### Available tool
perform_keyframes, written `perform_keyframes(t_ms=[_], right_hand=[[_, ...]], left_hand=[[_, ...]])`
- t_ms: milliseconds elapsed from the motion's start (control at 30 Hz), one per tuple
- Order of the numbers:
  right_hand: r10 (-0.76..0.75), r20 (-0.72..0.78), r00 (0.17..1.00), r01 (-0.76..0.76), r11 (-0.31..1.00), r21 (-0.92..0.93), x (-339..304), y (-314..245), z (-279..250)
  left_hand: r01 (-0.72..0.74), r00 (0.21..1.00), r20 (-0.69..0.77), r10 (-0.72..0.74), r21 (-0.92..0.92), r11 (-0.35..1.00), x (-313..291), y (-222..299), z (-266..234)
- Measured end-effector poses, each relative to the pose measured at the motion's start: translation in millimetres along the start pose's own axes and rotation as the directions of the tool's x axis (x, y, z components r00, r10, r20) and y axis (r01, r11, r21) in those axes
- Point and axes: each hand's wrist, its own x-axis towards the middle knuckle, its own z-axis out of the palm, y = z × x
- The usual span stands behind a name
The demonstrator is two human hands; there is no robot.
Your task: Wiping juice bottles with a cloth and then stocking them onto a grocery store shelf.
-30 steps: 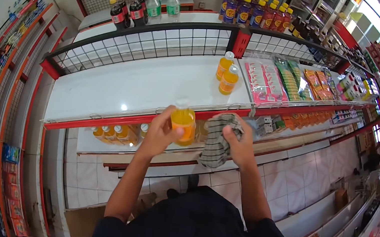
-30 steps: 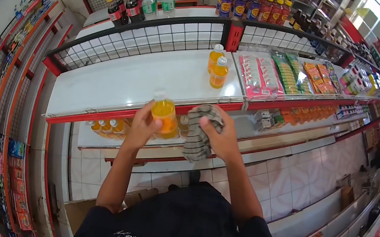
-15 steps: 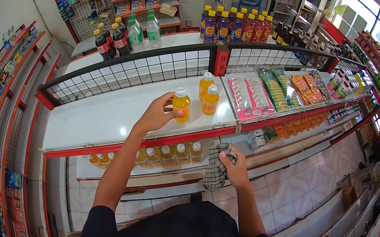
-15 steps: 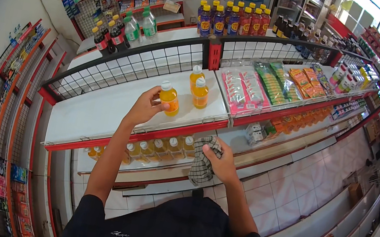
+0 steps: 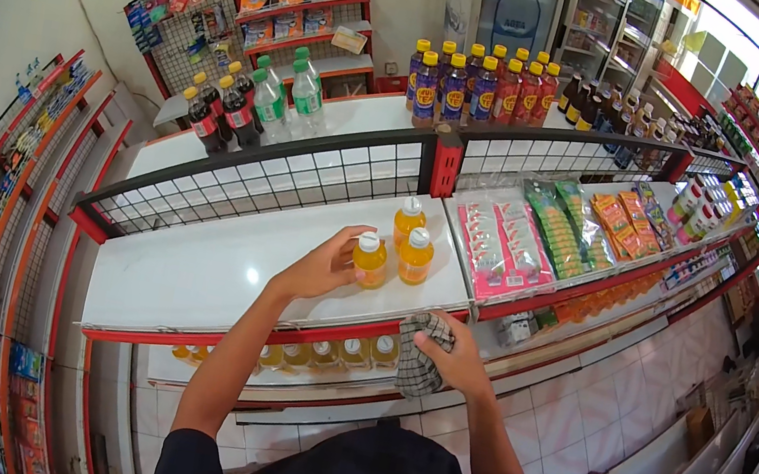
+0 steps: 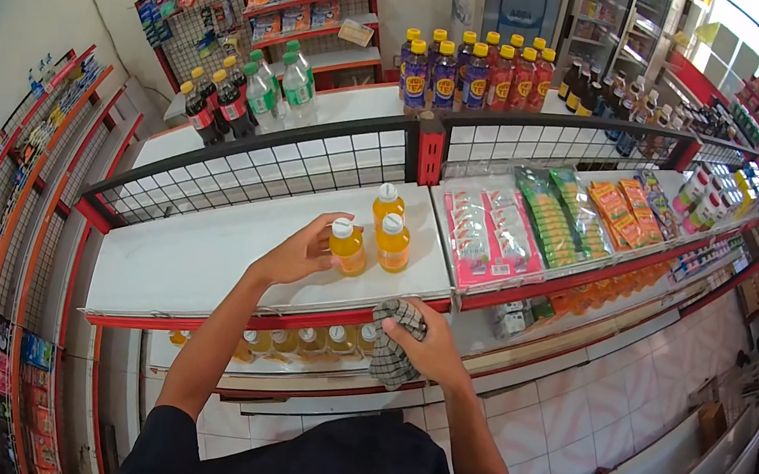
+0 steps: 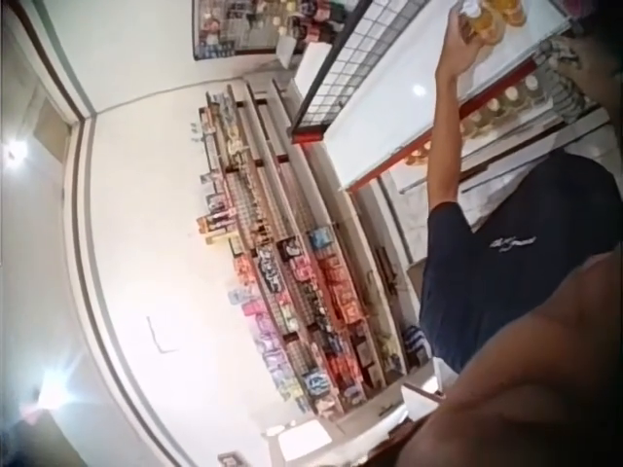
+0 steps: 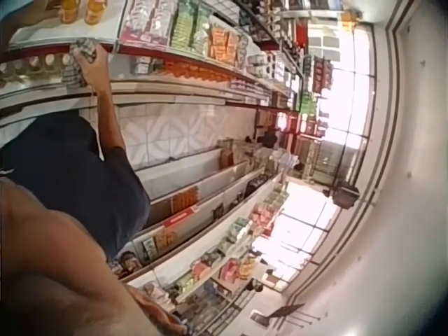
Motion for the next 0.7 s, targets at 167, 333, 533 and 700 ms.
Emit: perform_keyframes(t_ms=[167,333,533,700], right_hand=[[0.038,0.137,0.990,-0.037,0.999,-0.008,14,7,-1],[-0.002,0.225,0.974,-0.001,1.000,0.014,23,11,-2],[-0.003,0.371,0.929,0.013,1.000,-0.024,29,4,-1],[0.016,0.427,0.904,-0.001,0.999,-0.034,31,-2,1]], left_hand=[[0.237,0.958,-0.245,-0.152,0.369,0.899,3,15,10],[0.168,0.975,-0.197,-0.103,0.349,0.922,6,12,5],[0.176,0.978,-0.161,-0.130,0.315,0.932,5,9,7],[0.140,0.988,-0.113,-0.110,0.305,0.942,5,0,6]])
